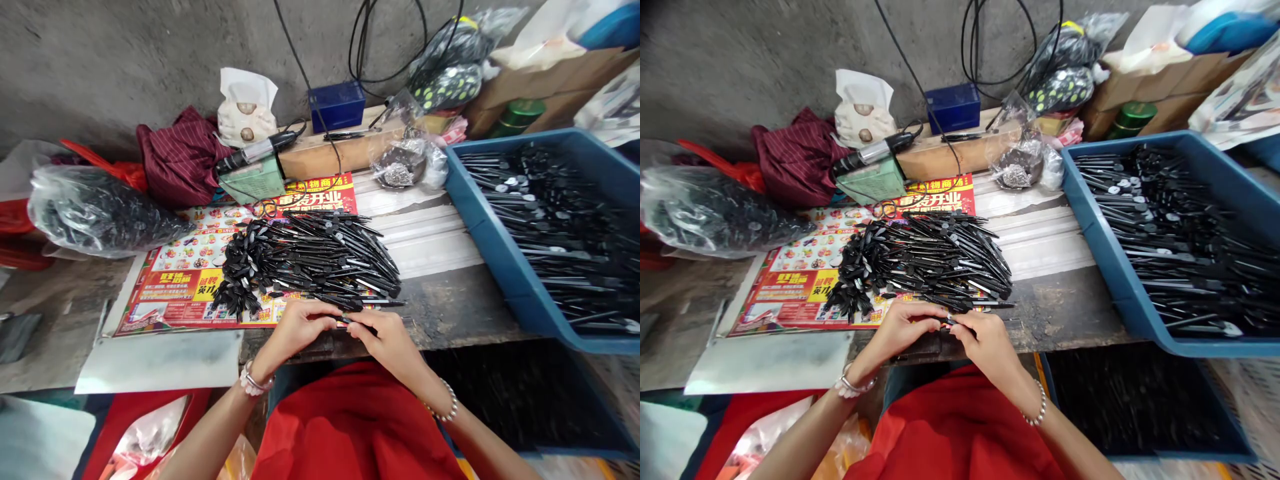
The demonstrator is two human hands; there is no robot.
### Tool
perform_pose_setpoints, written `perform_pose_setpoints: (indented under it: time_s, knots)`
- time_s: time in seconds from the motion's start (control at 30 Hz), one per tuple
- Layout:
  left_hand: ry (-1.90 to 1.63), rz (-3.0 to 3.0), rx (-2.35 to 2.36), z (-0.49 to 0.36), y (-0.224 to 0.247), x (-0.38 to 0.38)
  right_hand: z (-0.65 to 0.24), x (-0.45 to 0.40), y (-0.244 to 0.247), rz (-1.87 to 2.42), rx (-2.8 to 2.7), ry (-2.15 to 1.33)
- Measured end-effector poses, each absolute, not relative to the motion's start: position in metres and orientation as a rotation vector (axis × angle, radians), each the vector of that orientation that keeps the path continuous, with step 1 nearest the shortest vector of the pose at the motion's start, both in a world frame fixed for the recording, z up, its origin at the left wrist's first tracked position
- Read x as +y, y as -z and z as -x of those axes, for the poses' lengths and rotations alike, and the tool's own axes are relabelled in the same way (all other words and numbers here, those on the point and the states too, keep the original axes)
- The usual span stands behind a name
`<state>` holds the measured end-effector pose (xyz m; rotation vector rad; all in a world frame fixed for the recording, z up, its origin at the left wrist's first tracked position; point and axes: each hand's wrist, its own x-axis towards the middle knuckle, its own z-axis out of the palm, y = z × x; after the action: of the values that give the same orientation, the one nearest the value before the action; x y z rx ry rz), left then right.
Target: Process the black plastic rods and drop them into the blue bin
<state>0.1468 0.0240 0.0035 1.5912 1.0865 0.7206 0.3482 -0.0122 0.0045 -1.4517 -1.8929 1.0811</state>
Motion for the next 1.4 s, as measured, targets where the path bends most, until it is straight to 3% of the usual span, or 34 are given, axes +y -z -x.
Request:
perform_pose_setpoints:
  time_s: [0.37,0.77,1.0,1.17,1.3,1.4]
  knots:
    - [-0.837,-1.857,1.052,-0.145,0.002,0.023,-0.341,-0.015,-0.002,1.469,-1.897,-0.825]
    - [-0.984,-1.871,1.072,-0.148,0.003,0.021,-0.335,-0.023,-0.008,1.245,-1.982,-0.284]
    - [-0.934,-1.941,0.989,-0.144,-0.005,0.027,-0.335,-0.021,0.000,1.255,-1.919,-0.359]
    - [-0.817,-1.887,1.083,-0.142,-0.012,0.030,-0.341,-0.019,-0.011,1.342,-1.772,-0.614]
    - [-0.736,-1.778,1.218,-0.135,-0.009,0.038,-0.399,-0.050,-0.019,1.453,-1.529,-0.745]
    - [-0.709,-1.811,1.314,-0.129,-0.001,0.045,-0.476,-0.114,-0.004,1.820,-1.234,-0.703]
